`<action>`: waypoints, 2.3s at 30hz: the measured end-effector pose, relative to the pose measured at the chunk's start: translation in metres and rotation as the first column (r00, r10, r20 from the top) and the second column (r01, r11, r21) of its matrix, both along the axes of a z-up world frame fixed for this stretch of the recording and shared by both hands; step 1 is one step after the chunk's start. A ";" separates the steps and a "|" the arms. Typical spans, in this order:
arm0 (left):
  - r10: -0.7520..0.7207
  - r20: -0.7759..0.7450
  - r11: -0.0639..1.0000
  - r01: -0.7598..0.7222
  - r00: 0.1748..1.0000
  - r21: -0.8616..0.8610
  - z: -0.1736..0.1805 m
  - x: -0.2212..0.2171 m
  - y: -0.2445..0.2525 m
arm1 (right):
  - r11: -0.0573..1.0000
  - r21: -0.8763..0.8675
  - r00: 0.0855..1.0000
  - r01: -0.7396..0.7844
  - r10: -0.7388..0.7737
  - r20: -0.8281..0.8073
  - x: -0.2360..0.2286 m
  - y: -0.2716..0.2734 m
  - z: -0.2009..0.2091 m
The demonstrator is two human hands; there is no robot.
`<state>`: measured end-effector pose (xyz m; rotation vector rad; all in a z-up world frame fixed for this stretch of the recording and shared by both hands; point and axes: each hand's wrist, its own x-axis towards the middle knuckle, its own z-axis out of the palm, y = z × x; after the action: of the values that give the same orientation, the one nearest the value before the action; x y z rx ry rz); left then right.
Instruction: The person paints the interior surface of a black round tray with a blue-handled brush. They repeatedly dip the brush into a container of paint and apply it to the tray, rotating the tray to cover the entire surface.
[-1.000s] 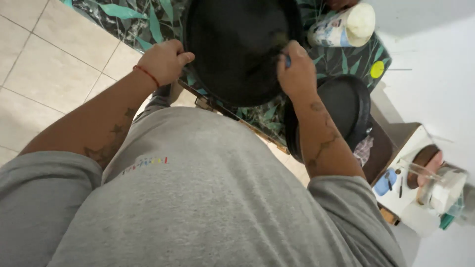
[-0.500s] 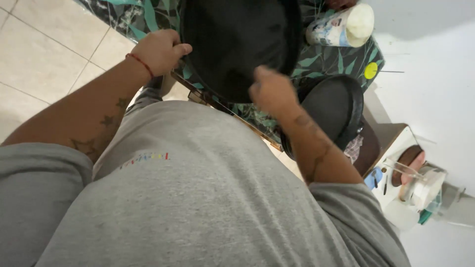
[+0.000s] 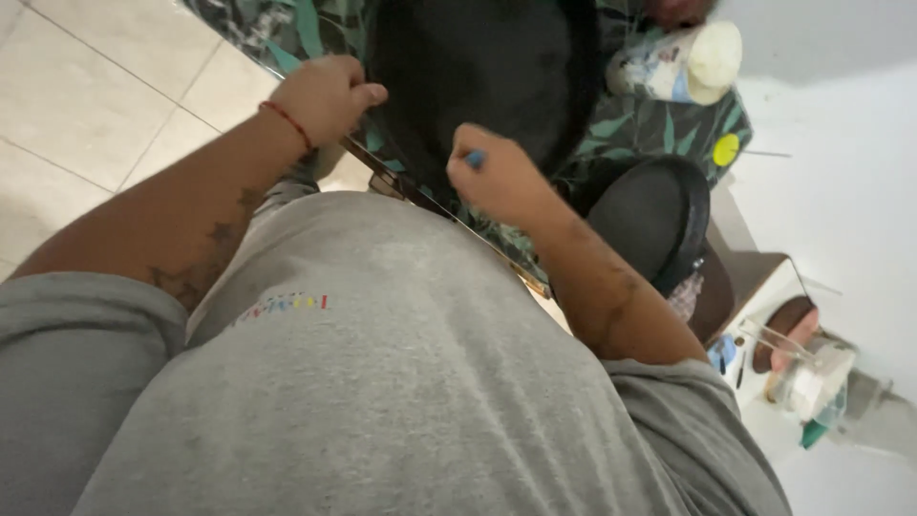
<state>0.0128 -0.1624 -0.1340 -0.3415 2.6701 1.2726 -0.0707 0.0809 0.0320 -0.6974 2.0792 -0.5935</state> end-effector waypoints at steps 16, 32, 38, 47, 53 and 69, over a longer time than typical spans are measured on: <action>-0.023 0.030 1.000 0.023 0.999 0.001 -0.004 0.003 -0.002 | 0.951 -0.231 0.979 0.204 -0.197 0.052 -0.058 0.051 -0.050; 0.020 0.069 0.999 -0.023 0.997 0.035 -0.003 -0.004 -0.004 | 0.993 -0.108 0.750 -0.048 -0.036 -0.661 -0.109 0.067 -0.053; 0.016 0.051 0.999 -0.018 0.999 0.032 0.006 -0.008 -0.005 | 0.922 -0.324 0.946 -0.213 0.112 -0.303 -0.066 0.013 -0.036; 0.004 0.084 0.999 -0.008 0.996 0.047 0.018 0.002 -0.001 | 0.990 0.026 0.750 -0.138 0.121 -0.650 -0.073 0.033 -0.031; -0.023 0.108 0.999 0.018 0.994 0.040 0.013 -0.003 -0.005 | 0.977 -0.211 0.960 0.016 -0.074 -0.271 -0.069 0.022 -0.009; -0.057 0.188 0.997 0.046 0.981 0.061 0.008 -0.012 -0.006 | 0.988 0.152 0.666 0.003 0.111 -0.737 -0.094 0.074 -0.032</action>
<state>0.0009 -0.1684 -0.1262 -0.3638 2.4636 1.2317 -0.1648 0.1548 0.0000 -1.0365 2.8115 -0.0944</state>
